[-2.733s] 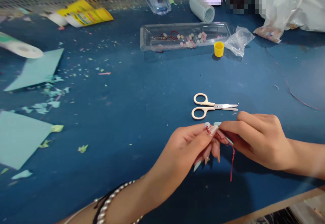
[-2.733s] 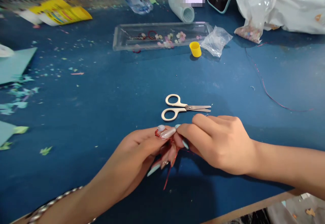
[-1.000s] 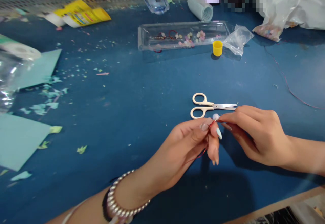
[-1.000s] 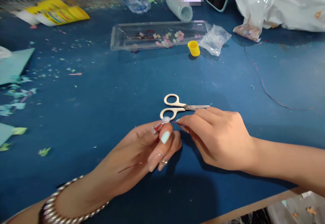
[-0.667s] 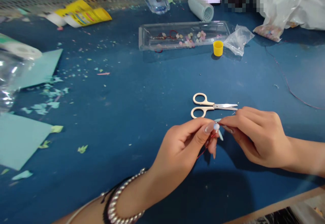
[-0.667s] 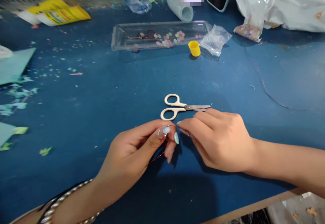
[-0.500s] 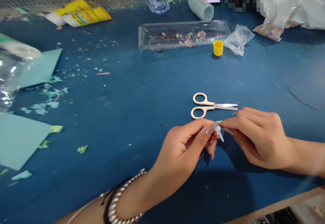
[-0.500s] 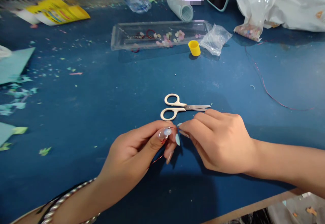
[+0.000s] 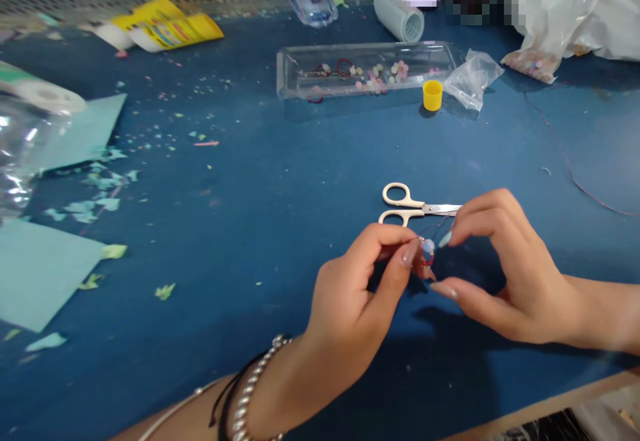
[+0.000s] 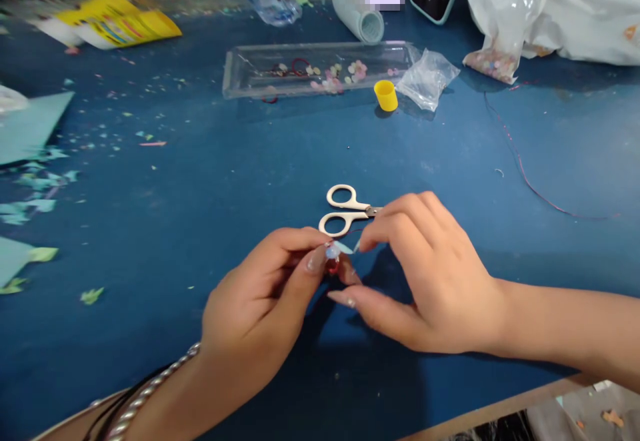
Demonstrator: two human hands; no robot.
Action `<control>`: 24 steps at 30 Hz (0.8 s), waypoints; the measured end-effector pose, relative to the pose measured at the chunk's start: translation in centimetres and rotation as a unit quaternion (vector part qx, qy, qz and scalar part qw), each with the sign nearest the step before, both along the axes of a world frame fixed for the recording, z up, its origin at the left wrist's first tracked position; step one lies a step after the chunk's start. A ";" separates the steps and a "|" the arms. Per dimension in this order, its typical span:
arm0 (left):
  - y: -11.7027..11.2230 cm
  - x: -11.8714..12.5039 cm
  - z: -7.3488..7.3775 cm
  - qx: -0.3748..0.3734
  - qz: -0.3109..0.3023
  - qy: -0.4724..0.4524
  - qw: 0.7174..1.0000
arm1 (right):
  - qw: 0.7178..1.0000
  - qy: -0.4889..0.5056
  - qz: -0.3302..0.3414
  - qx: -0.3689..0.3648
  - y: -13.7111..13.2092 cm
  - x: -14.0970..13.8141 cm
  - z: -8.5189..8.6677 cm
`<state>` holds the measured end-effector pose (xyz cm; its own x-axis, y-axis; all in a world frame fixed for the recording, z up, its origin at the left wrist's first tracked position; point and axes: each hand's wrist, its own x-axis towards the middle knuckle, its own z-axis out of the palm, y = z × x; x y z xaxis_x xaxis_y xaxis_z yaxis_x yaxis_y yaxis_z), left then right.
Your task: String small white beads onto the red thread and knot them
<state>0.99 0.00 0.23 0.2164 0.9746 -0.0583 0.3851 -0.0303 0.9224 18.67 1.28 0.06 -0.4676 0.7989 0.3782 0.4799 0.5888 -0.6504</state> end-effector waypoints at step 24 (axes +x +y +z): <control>0.0 -0.3 -1.1 0.228 -0.053 0.026 0.972 | 0.995 0.011 0.093 0.031 0.3 -0.1 0.0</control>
<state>0.71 -0.03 -0.88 0.3242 0.8747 0.3603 0.4029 -0.4723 0.7840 18.55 1.61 0.03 -0.5966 0.6733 0.4368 0.3438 0.7062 -0.6189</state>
